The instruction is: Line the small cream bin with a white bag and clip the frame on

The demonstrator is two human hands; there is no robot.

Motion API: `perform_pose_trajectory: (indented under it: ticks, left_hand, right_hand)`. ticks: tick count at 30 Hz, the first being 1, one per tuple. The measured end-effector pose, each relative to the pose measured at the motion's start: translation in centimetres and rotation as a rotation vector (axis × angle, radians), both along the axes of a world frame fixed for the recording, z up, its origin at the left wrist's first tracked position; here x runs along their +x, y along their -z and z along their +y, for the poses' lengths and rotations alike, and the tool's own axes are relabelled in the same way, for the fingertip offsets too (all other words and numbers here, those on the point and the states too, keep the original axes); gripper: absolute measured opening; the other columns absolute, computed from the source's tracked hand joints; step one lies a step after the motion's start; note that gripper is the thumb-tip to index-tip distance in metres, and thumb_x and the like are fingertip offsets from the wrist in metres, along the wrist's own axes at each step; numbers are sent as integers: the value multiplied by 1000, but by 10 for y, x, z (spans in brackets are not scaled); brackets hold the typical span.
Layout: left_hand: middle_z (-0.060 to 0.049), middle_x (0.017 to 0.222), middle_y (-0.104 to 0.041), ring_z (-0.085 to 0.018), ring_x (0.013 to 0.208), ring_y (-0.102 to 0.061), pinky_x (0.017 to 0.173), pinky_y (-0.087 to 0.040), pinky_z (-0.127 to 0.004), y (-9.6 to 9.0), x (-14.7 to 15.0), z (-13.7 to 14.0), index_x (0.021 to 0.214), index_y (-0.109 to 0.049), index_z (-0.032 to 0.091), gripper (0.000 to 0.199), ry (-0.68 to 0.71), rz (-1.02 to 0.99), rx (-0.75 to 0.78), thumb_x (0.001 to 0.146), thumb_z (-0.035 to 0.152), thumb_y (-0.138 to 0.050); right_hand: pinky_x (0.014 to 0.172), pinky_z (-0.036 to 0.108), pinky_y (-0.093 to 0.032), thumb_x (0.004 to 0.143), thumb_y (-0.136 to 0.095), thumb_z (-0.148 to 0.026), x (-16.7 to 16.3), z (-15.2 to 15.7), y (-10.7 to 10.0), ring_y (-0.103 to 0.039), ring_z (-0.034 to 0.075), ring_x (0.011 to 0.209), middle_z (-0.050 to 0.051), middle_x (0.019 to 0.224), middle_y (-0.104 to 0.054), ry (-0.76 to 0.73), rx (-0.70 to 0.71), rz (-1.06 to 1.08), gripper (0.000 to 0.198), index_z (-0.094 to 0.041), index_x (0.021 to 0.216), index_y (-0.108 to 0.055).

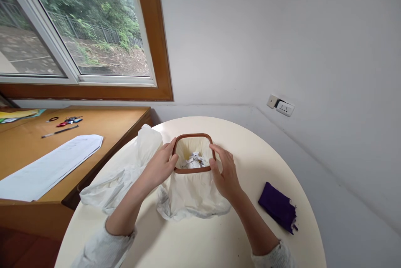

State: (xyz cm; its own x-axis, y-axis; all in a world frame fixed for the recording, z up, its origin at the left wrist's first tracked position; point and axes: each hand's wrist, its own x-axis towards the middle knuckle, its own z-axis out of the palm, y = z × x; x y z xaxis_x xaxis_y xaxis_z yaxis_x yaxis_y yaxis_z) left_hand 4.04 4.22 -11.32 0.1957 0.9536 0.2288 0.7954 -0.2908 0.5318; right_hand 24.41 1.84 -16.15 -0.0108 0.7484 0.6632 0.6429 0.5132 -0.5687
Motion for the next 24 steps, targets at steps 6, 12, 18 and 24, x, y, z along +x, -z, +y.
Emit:
perform_pose_trajectory:
  ticks: [6, 12, 18, 24]
  left_hand:
    - [-12, 111, -55, -26, 105, -49, 81, -40, -34, -4, -1, -1, 137, -28, 15, 54, 26, -35, -54, 84, 24, -31]
    - [-11, 112, -56, -25, 100, -53, 82, -41, -35, -5, -3, -1, 133, -34, 18, 51, 52, -43, -40, 82, 23, -34]
    - [-11, 113, -56, -25, 101, -52, 80, -43, -36, -4, -4, -1, 131, -36, 17, 50, 70, -51, 1, 80, 20, -35]
    - [-9, 108, -60, -24, 97, -56, 77, -45, -34, -8, -4, -2, 128, -40, 18, 49, 122, -55, 4, 79, 18, -36]
  right_hand:
    - [98, 42, -33, 91, -34, -31, 5, 17, -3, -47, 20, 116, 5, 122, -55, -60, -51, 56, 29, -24, 109, -56]
    - [99, 42, -30, 90, -36, -26, 3, 15, -3, -54, 19, 109, 5, 111, -63, -34, 5, 84, 26, -23, 96, -61]
    - [96, 39, -36, 85, -42, -23, 5, 21, -10, -54, 19, 106, 6, 107, -63, -64, -56, 138, 22, -22, 91, -64]
    - [105, 35, -30, 79, -40, -17, 9, 34, -16, -37, 17, 126, 2, 134, -44, -230, -328, 234, 43, -24, 119, -54]
